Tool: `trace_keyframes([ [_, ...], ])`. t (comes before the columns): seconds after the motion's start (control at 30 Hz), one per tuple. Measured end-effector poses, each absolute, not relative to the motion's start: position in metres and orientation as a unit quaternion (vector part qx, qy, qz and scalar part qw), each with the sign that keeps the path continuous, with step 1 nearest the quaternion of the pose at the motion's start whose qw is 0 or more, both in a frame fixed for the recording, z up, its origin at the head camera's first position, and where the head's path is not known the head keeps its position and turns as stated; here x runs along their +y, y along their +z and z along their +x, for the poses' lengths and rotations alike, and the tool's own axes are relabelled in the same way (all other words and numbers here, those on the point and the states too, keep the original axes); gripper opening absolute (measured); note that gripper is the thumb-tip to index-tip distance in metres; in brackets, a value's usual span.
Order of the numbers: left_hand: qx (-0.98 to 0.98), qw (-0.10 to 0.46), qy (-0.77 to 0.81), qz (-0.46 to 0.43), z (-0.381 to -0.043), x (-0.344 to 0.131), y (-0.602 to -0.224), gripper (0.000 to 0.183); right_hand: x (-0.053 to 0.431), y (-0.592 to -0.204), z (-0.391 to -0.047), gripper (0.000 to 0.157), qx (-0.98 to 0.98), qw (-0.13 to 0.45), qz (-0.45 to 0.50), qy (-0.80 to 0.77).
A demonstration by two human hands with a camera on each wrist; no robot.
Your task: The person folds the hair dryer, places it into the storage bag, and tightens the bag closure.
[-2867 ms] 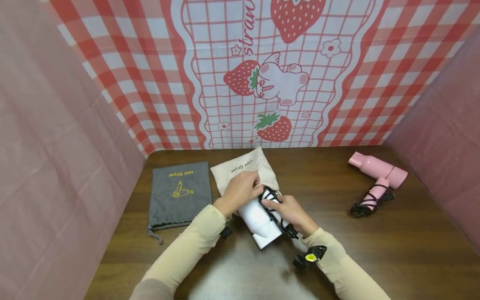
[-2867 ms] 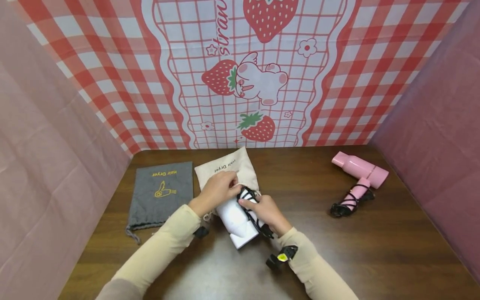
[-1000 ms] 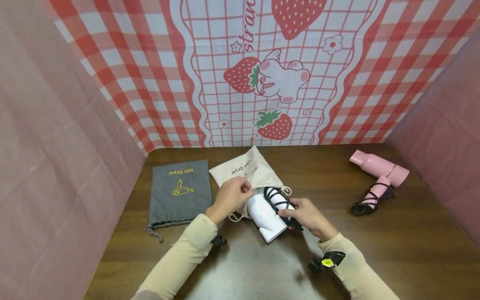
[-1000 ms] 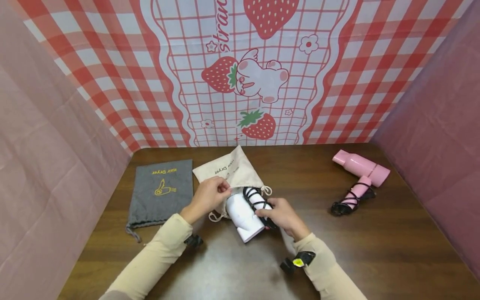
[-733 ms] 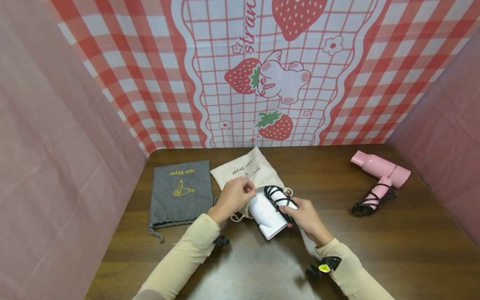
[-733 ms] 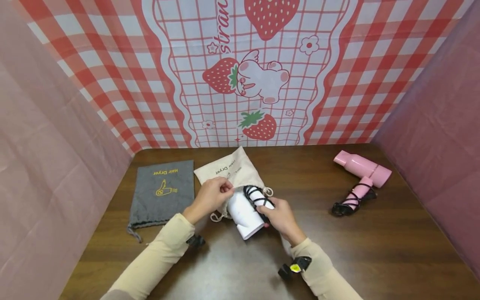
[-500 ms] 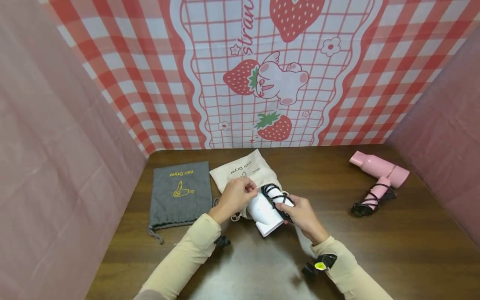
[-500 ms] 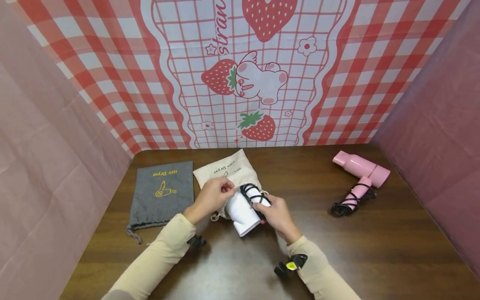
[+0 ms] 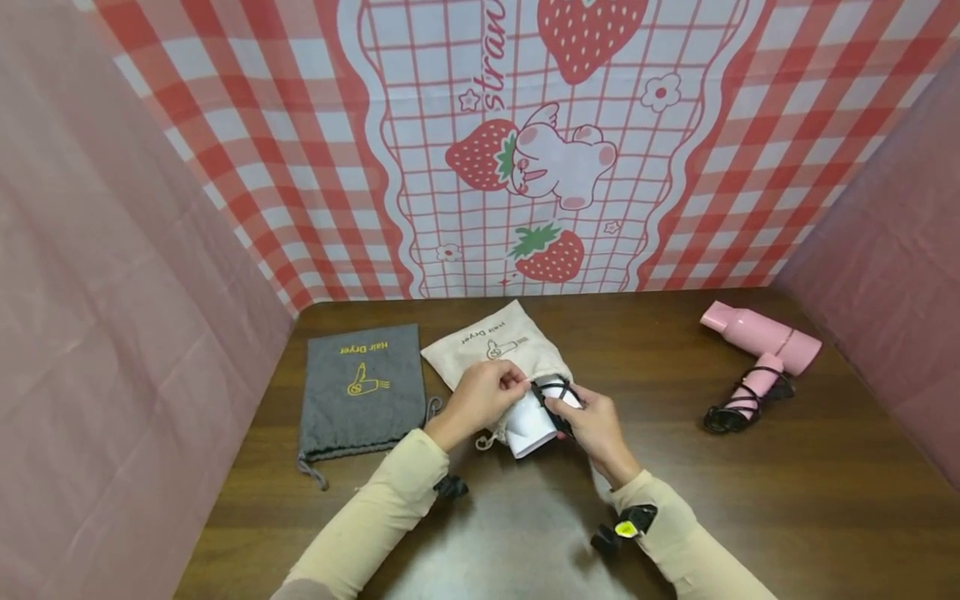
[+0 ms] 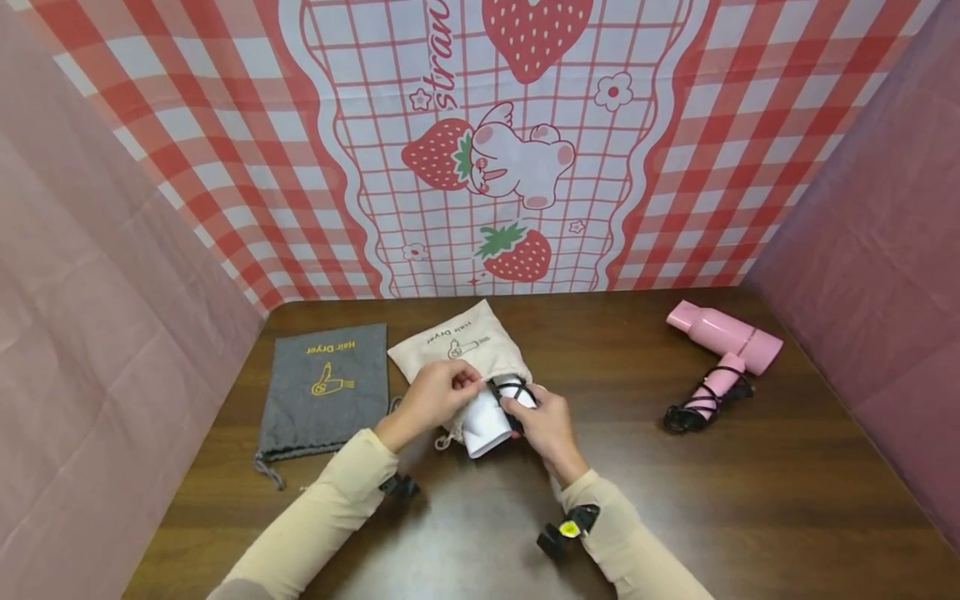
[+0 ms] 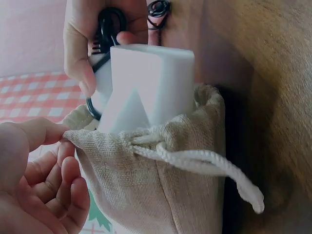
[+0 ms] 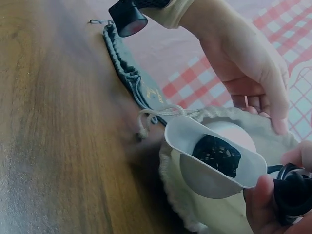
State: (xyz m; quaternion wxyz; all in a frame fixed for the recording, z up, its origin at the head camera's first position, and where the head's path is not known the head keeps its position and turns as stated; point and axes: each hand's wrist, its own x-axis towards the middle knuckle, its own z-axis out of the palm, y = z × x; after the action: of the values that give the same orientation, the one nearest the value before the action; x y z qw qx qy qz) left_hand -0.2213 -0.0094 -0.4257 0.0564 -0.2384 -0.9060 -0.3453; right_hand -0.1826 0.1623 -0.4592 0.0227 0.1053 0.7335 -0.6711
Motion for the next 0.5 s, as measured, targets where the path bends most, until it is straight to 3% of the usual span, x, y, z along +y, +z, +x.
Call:
trace_keyframes([
  [0.5,-0.898,0.056,-0.333,-0.282,-0.216,-0.004,-0.427,0.012,0.142,-0.481,-0.196,0.029,0.655,0.022,0.098,-0.749],
])
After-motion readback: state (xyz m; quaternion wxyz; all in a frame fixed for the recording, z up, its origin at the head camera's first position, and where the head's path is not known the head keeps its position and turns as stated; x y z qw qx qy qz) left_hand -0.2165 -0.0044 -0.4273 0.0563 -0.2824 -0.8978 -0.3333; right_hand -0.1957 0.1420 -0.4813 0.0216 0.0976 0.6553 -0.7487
